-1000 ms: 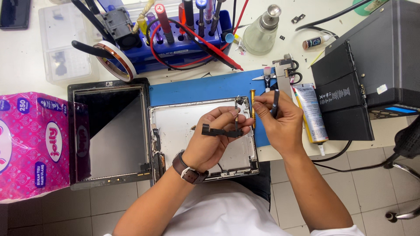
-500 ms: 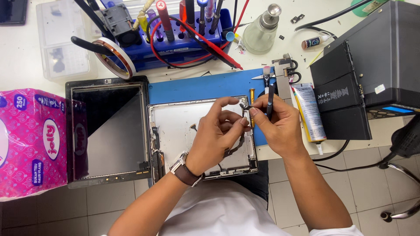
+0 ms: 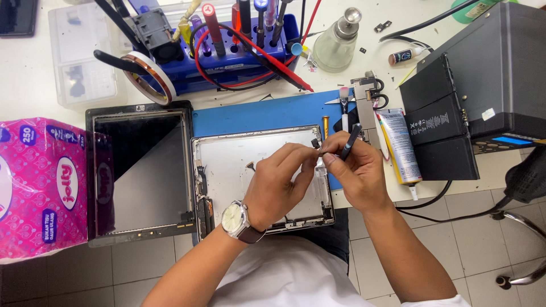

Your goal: The person uses a small flathead screwdriver to pry and remove a black plastic bracket from the back of a silver laptop chassis. They then use a gold-handled screwdriver to unscrew and remove several screws from the chassis, placing them on the workbench.

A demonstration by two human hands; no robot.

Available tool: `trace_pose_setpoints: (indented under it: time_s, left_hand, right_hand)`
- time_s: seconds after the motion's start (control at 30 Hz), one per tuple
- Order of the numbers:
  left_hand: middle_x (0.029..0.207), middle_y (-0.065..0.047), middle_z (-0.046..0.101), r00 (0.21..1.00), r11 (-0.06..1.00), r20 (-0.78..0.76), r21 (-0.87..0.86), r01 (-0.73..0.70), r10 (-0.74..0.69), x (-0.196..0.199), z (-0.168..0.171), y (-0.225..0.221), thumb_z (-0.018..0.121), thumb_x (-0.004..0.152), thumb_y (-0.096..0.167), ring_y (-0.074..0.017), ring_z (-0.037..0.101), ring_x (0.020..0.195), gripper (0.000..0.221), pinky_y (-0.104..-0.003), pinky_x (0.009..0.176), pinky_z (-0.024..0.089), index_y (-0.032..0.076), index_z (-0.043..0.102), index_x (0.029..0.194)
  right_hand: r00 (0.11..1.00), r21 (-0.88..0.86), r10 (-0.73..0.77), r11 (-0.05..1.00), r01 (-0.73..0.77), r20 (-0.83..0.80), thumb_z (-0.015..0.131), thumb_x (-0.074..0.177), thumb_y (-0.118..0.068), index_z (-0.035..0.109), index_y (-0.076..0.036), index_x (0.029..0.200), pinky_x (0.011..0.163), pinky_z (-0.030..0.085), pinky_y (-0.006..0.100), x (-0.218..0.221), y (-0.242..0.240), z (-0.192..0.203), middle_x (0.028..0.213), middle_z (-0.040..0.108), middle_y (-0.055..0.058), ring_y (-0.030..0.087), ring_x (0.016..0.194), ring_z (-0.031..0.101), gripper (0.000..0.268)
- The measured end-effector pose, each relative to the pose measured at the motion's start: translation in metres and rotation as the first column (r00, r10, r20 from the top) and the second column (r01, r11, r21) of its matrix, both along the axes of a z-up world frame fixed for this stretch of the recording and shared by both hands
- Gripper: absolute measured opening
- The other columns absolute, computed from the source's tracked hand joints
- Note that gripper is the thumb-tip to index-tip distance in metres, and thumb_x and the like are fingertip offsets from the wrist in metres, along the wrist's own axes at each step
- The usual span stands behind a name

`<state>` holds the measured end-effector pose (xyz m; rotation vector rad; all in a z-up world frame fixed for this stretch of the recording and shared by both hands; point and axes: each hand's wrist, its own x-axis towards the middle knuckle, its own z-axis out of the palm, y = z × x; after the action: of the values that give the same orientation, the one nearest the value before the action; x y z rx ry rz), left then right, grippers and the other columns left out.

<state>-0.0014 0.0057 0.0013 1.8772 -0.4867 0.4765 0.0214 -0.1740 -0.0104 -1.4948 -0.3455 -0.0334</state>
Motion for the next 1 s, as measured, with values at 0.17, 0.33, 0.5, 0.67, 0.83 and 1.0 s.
trace_pose_setpoints:
  time_s: [0.17,0.33,0.5,0.67,0.83,1.0]
  left_hand:
    - [0.092,-0.005,0.071,0.978,0.987,0.21,0.151,-0.049,0.017,0.004,-0.01,0.005,0.071,0.091,-0.002,-0.0232,0.073,0.076,0.016,-0.032,0.067,0.061,0.009,0.071,0.103]
    - [0.09,-0.01,0.069,0.932,0.97,0.359,0.24,-0.048,-0.043,0.006,-0.003,0.009,0.072,0.089,-0.005,-0.028,0.073,0.078,0.016,-0.035,0.071,0.061,0.006,0.069,0.101]
    - [0.091,-0.01,0.068,0.915,0.97,0.398,0.243,-0.035,-0.067,0.005,0.0,0.011,0.074,0.09,-0.002,-0.0278,0.073,0.08,0.013,-0.035,0.075,0.062,0.006,0.069,0.099]
    - [0.091,-0.012,0.069,0.9,0.971,0.419,0.24,0.016,-0.119,0.004,-0.005,0.011,0.073,0.091,-0.002,-0.0288,0.074,0.083,0.012,-0.036,0.077,0.062,0.004,0.07,0.1]
    - [0.092,-0.012,0.068,0.88,0.964,0.451,0.263,0.028,-0.149,0.002,-0.003,0.011,0.07,0.094,-0.002,-0.0293,0.074,0.085,0.009,-0.037,0.078,0.062,0.003,0.069,0.101]
    - [0.09,-0.014,0.067,0.863,0.954,0.471,0.297,0.039,-0.182,0.002,-0.004,0.01,0.068,0.094,-0.004,-0.0304,0.075,0.087,0.014,-0.038,0.079,0.062,0.001,0.071,0.106]
  right_hand:
    - [1.0,-0.033,0.014,0.999,-0.013,0.022,0.067,0.091,0.004,0.065,0.005,0.094,0.071,0.056,0.028,-0.004,-0.005,-0.003,0.094,0.065,0.018,0.017,0.083,0.064,0.003]
    - [0.986,-0.215,0.003,0.976,0.033,0.166,0.07,0.087,0.005,0.068,0.001,0.09,0.055,0.048,0.022,-0.007,0.0,0.021,0.089,0.066,0.014,0.011,0.066,0.056,0.005]
    - [0.965,-0.271,0.018,0.961,0.055,0.26,0.075,0.088,0.001,0.074,-0.002,0.09,0.052,0.047,0.02,-0.01,-0.005,0.031,0.091,0.069,0.013,0.009,0.064,0.056,0.004]
    - [0.985,-0.204,0.089,0.977,-0.058,0.147,0.073,0.087,0.002,0.073,-0.001,0.086,0.052,0.047,0.021,-0.007,-0.01,0.032,0.089,0.065,0.013,0.008,0.067,0.052,0.004]
    - [0.991,-0.093,0.131,0.987,-0.131,-0.002,0.071,0.085,0.004,0.071,0.001,0.079,0.054,0.046,0.021,-0.007,-0.012,0.031,0.086,0.063,0.014,0.008,0.067,0.049,0.007]
    - [0.976,0.087,0.162,0.985,-0.151,-0.143,0.071,0.08,0.007,0.069,0.001,0.074,0.054,0.044,0.02,-0.005,-0.013,0.02,0.08,0.06,0.012,0.007,0.068,0.049,0.008]
